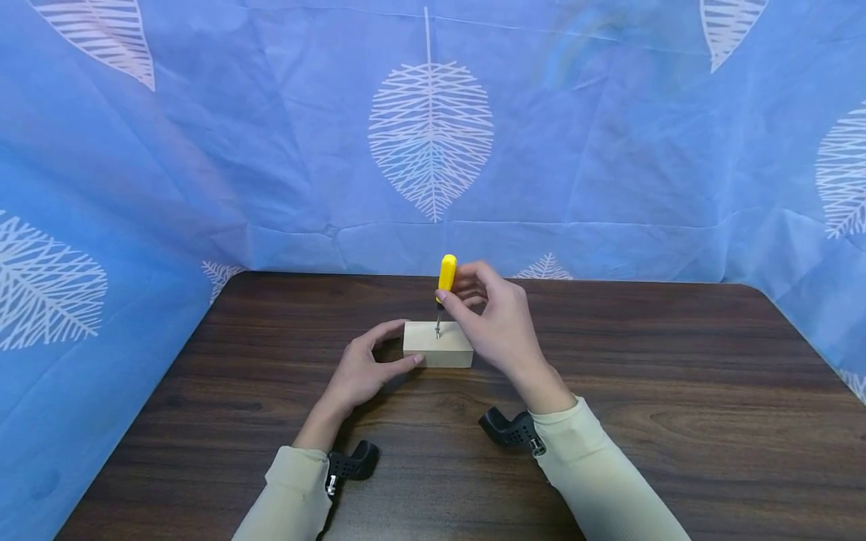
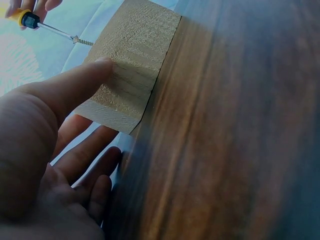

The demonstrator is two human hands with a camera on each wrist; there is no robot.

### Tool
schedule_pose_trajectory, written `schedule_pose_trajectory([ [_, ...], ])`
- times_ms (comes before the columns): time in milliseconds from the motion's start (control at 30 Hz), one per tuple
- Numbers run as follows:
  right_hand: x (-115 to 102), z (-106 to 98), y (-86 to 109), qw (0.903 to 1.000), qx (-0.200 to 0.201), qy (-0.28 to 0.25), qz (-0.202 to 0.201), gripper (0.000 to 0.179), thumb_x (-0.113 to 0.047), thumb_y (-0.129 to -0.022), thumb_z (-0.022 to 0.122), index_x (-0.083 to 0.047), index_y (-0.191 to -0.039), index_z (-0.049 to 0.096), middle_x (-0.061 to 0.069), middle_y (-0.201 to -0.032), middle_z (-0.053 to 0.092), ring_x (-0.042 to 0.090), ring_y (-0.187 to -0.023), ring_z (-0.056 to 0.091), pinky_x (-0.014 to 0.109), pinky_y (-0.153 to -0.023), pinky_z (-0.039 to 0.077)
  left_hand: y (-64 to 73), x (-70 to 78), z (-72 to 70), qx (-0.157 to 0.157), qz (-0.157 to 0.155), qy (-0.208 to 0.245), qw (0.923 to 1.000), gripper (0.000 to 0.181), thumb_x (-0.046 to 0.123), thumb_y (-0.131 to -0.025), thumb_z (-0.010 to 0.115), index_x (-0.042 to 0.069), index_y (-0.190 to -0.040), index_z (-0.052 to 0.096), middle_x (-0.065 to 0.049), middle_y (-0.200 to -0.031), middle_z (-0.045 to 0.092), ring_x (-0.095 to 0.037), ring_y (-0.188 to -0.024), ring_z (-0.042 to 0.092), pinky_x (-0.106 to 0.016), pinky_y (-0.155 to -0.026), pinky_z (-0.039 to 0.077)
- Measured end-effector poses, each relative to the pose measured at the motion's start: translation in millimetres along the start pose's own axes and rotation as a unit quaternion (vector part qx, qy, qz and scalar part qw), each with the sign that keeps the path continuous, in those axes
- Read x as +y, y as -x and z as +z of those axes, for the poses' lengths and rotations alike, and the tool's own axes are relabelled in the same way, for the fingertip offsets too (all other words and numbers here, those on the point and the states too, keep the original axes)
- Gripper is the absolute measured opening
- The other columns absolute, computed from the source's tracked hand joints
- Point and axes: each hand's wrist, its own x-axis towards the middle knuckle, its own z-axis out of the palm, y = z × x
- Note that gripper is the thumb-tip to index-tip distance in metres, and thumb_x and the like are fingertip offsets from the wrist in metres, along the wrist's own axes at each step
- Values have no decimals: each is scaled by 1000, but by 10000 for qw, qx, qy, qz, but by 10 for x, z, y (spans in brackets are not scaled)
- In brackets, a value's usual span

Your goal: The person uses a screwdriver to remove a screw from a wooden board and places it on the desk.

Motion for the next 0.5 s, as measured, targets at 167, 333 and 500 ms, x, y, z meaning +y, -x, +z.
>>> schedule_pose_trajectory([
  [167,-12,16,5,9993,-32,129,-340,25,-11,-98,80,-6,-120,70,9,-108,80,19,-94,77,32,-85,65,-3,4,2,-39,3,-7,10000,67,32,-92,88,23,-153,61,-3,-154,64,-30,-151,51,-61,-126,38],
  [333,-25,45,-2,9969,-66,368,-688,27,-9,-98,79,-3,-122,69,11,-107,79,21,-95,77,35,-85,66,-9,2,1,-10,-6,-39,10000,67,33,-92,88,23,-153,61,-2,-154,64,-31,-151,51,-61,-125,39],
  [500,-38,72,-18,9943,-16,627,-859,27,-9,-96,81,-3,-120,69,10,-103,78,20,-90,77,36,-84,66,-17,-9,8,16,-26,-83,10000,68,35,-92,88,24,-153,61,-2,-154,64,-31,-150,52,-62,-125,39],
])
